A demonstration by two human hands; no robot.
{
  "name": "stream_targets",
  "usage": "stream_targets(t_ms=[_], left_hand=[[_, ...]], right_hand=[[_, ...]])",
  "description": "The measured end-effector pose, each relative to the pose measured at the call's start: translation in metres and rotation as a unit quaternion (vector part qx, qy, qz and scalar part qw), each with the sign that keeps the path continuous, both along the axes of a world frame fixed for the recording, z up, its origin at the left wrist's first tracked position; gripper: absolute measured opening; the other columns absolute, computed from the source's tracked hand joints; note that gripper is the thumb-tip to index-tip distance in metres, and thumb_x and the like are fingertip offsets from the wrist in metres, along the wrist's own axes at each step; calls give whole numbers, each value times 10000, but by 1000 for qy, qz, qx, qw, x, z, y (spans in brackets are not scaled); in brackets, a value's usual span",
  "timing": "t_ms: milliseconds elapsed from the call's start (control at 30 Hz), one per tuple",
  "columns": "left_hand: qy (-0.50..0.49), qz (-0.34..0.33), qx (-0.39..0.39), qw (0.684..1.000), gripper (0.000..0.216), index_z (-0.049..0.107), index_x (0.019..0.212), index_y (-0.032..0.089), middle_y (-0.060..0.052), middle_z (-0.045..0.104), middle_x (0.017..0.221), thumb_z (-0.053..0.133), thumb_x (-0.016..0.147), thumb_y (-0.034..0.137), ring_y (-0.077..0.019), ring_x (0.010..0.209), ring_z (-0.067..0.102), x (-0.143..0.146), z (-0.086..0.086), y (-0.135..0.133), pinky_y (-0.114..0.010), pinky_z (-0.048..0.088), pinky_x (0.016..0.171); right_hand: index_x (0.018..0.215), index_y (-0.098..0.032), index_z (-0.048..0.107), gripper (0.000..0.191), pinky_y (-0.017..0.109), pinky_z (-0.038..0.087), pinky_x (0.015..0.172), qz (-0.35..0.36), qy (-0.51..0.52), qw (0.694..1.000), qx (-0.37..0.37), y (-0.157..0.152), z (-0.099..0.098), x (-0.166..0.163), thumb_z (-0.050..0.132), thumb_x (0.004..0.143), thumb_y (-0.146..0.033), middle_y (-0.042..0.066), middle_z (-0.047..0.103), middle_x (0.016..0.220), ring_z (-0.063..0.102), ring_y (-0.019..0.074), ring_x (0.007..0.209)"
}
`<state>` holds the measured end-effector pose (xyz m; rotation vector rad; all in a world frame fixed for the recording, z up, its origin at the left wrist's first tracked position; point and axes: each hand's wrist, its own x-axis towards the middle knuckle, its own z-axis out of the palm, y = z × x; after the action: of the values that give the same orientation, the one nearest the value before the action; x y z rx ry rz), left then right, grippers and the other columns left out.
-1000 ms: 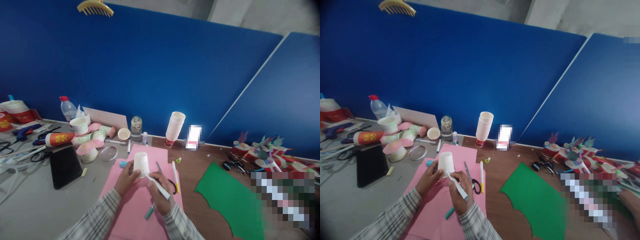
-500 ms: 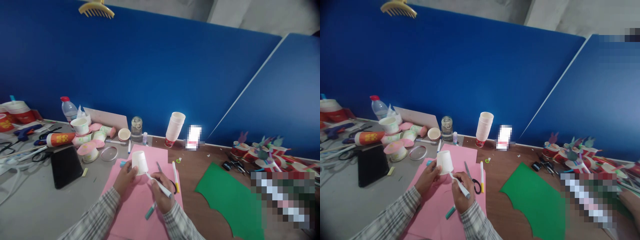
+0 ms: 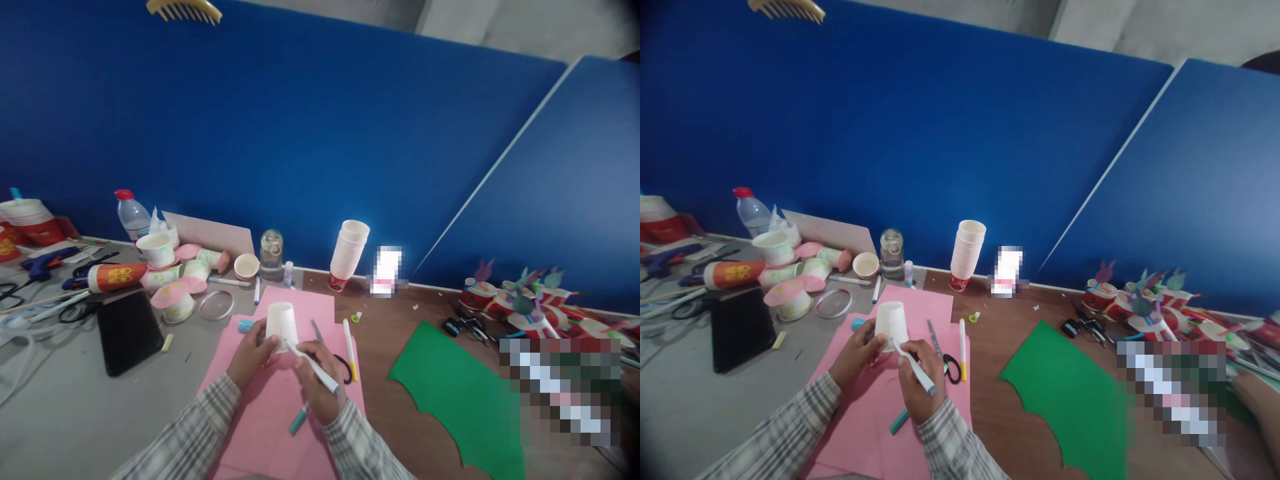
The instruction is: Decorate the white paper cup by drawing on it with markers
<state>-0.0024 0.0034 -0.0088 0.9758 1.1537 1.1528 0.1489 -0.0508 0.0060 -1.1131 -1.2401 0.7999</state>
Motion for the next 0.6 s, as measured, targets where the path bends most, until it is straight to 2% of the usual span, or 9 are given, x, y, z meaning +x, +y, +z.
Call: stream_targets(t_ms=[133,200,300,433,600], left_hand=[[-92,28,-7,995,370,560,857,164,42,475,503,633,568,383,-80,342,301,0,2,-1,-215,215,319],[-122,2,-16,992,275,561,736,166,48,438,451,591,609,408,-87,333,294,1,4,-4,-216,210,313],[-138,-52,-33,989,314,529,566,161,52,344,340,512,653,462,-126,333,329,1,6,-9,-243,261,322],[-205,-67,-87,973,294,564,576,150,46,370,350,548,633,438,-110,339,305,1,8,-14,-257,319,372],[-226,-80,-116,964,284,593,593,143,41,380,351,583,605,427,-101,326,280,0,9,-14,-255,292,363]], right_hand=[[698,-241,685,133,237,481,517,-33,-47,998,0,1,0,3,602,641,-155,-26,664,599,593,164,532],[716,-238,685,121,236,481,502,-41,-15,999,-2,2,1,5,600,644,-190,-19,663,607,590,162,522],[758,-230,683,147,229,472,454,-45,63,996,-33,5,3,8,615,629,-244,-10,663,599,578,155,489],[762,-215,678,185,198,431,380,-30,176,981,-75,9,8,8,644,583,-248,-16,652,526,555,143,439],[673,-195,680,120,214,455,424,-2,250,966,-64,11,10,6,632,565,-218,-24,629,439,558,147,445]])
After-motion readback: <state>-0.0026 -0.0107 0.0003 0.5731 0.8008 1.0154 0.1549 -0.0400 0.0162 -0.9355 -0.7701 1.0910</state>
